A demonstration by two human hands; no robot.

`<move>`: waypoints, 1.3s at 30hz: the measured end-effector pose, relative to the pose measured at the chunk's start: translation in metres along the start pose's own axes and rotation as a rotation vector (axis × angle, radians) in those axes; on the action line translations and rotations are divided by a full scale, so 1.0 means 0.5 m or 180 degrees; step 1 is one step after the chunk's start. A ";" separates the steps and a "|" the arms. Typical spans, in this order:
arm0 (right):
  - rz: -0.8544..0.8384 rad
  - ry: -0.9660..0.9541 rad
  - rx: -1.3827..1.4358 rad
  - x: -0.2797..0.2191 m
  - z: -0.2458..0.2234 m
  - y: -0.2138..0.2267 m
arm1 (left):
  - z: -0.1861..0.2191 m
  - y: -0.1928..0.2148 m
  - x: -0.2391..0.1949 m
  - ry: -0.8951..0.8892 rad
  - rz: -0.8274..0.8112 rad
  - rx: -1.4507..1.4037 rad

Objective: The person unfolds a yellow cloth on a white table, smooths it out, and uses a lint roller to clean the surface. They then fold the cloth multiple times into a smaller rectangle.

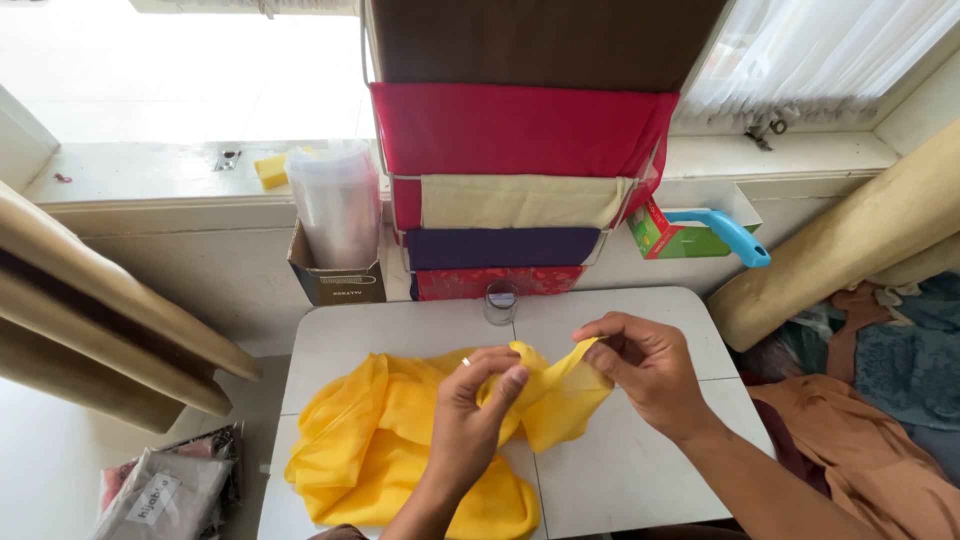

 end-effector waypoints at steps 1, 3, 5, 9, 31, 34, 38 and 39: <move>0.0002 0.0015 0.0002 0.004 -0.005 -0.004 | 0.011 0.000 0.002 -0.0014 -0.0003 0.0003; -0.0048 -0.0393 -0.0144 0.004 0.000 -0.013 | 0.051 0.002 -0.003 -0.0617 0.0082 0.0221; -0.0081 -0.0482 -0.0131 0.001 0.018 -0.013 | 0.052 -0.002 -0.008 -0.0679 0.0003 0.0225; -0.0176 -0.0529 -0.0019 -0.006 0.034 -0.023 | 0.068 -0.012 -0.010 -0.0624 -0.0393 -0.0014; -0.0319 0.0208 0.0027 0.002 -0.009 -0.020 | 0.017 0.003 0.001 -0.0260 -0.0418 0.0757; 0.0180 0.0240 0.0306 0.009 -0.023 0.021 | 0.024 0.023 0.008 -0.1091 -0.0271 0.1484; 0.0617 0.0833 0.0770 0.011 -0.039 0.106 | -0.004 0.055 0.019 -0.0784 -0.0554 0.2079; 0.0890 0.1027 0.0739 0.011 -0.046 0.133 | -0.012 0.061 0.023 -0.0664 -0.0840 0.2278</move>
Point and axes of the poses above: each hand's wrist, its own x-axis towards the middle knuckle, its own y-axis out of the back of the hand, z = x × y, the point moved 5 cm from there along x, towards the middle knuckle, and after that the axes turned 14 degrees about x, right-handed, at the moved point
